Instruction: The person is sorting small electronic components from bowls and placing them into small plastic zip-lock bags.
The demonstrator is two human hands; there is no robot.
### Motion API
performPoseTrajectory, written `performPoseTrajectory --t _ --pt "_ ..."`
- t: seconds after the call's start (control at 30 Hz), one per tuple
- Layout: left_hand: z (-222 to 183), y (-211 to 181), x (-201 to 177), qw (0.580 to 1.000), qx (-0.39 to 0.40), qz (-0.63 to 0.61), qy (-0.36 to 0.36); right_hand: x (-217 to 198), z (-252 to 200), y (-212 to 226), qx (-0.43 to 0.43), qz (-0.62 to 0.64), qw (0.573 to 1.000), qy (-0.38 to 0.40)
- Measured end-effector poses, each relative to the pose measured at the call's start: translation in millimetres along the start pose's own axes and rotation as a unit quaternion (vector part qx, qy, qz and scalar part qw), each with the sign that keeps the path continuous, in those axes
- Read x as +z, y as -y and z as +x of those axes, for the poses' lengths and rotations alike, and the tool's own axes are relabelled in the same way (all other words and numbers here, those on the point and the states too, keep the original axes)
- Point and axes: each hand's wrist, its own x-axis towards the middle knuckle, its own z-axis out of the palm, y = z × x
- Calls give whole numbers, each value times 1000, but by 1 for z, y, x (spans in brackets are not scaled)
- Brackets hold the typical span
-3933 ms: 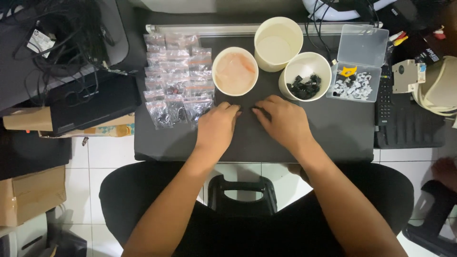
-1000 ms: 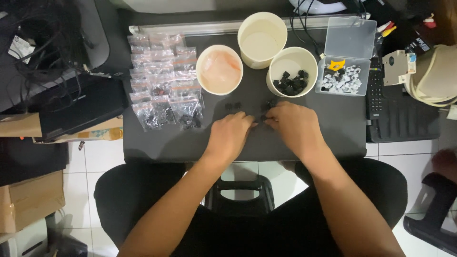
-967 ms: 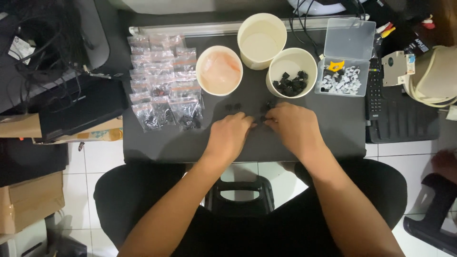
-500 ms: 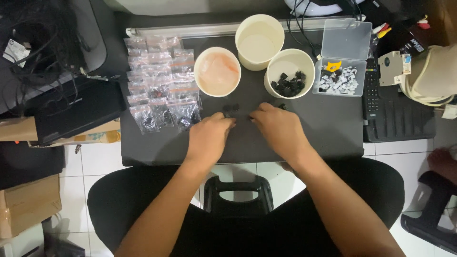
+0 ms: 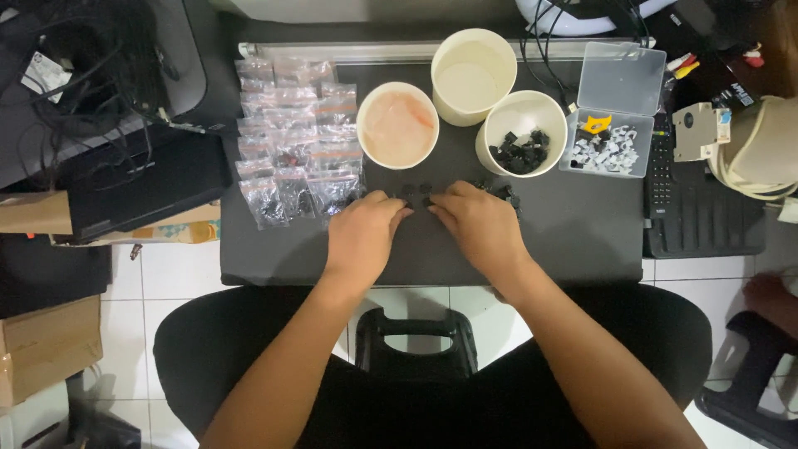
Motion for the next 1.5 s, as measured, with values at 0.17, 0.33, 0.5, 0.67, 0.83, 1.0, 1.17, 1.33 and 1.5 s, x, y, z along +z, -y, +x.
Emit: performPoseTrajectory --t 0.17,0.33,0.5,0.67,0.83,1.0,1.17,1.33,1.5 --pt "0 5 6 999 9 27 -15 2 -1 -1 2 4 1000 2" --pt "1 2 12 999 23 16 -39 -2 -1 4 10 -16 1000 -3" --pt "0 4 15 998 25 24 -50 -4 -3 5 12 -14 1000 -3" --pt "1 7 23 994 34 65 -78 0 -2 1 16 -21 1000 4" --pt "-1 2 16 995 34 43 -81 -10 -3 3 23 -11 1000 0" --pt "-3 -3 3 989 69 82 -98 -49 -4 -12 84 -14 996 30" --pt "-1 -27 -2 988 104 65 -92 -71 -12 -27 106 -37 993 33" --pt "6 -59 17 986 133 75 -69 -75 -16 -27 123 -34 990 57" --pt "23 -71 30 972 147 181 -29 -55 -14 -31 151 -58 985 64"
